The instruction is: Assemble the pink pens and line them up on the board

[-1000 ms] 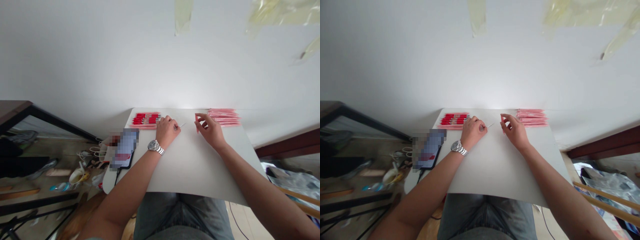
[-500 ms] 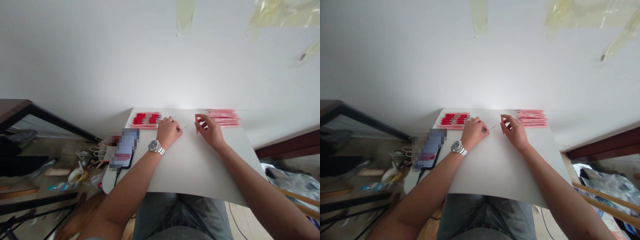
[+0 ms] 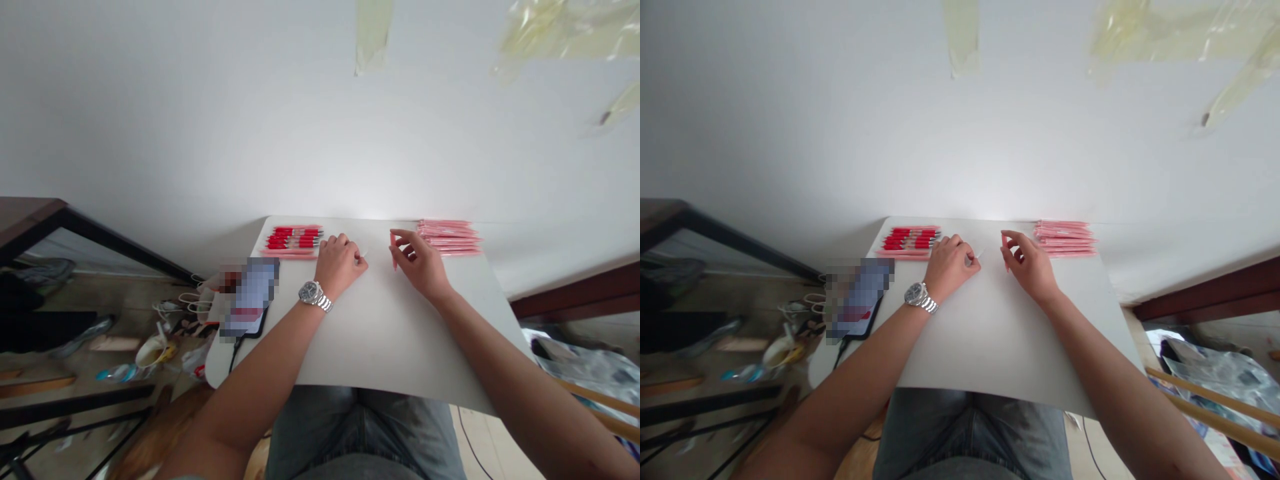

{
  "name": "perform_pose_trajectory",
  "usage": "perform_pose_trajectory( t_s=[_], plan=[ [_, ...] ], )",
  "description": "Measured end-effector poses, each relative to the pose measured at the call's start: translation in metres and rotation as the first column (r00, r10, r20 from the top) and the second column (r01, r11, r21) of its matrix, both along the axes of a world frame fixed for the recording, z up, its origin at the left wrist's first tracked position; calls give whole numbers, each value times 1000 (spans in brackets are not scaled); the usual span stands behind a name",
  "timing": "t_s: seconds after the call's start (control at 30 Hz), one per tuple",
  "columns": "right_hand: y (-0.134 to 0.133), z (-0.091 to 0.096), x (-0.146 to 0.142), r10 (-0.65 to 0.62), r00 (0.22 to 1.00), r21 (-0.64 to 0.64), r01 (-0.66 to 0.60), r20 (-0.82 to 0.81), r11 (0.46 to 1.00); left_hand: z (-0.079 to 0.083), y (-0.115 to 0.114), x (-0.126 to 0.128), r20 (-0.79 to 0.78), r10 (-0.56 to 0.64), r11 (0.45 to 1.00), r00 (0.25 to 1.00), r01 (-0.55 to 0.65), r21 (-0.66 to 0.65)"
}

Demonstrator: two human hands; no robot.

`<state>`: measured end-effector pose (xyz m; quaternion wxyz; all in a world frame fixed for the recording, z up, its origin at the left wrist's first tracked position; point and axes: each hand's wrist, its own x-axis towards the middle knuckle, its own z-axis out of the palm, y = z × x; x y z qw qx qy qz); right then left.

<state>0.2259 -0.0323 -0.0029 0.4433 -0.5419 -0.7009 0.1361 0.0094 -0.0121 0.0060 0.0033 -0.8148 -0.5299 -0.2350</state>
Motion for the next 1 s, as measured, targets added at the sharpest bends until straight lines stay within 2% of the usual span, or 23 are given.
perform_pose_trajectory(
  t_s=[0.17, 0.3, 0.5, 0.6, 0.7, 0.8, 0.9, 1.0],
  plan=[
    [0, 3, -1, 42, 996, 94, -49, 73, 994, 6, 1, -2, 200, 10, 998, 980, -23, 62],
    [-1, 3, -1, 79, 995, 92, -84, 59, 992, 9, 1, -3, 410, -48, 998, 911, 25, 61],
    [-3, 3, -4, 81, 997, 55, -81, -6, 995, 3, 7, -4, 665, -130, 989, 735, 143, 36],
    [-3, 4, -5, 76, 997, 33, -76, -12, 997, -2, 12, -5, 762, -83, 982, 642, 181, -45],
    [-3, 4, -5, 88, 996, 23, -88, -10, 996, -4, 15, -5, 863, -27, 951, 505, 278, -133],
    [-2, 2, -5, 99, 995, 24, -99, -4, 995, -4, 15, -5, 925, 7, 928, 380, 342, -147],
    [-2, 0, -5, 101, 995, 27, -101, 6, 995, -4, 15, -5, 948, 22, 917, 317, 371, -146],
    [-2, -1, -5, 114, 993, 32, -114, 7, 993, -6, 16, -6, 952, 41, 908, 302, 387, -162]
  ],
)
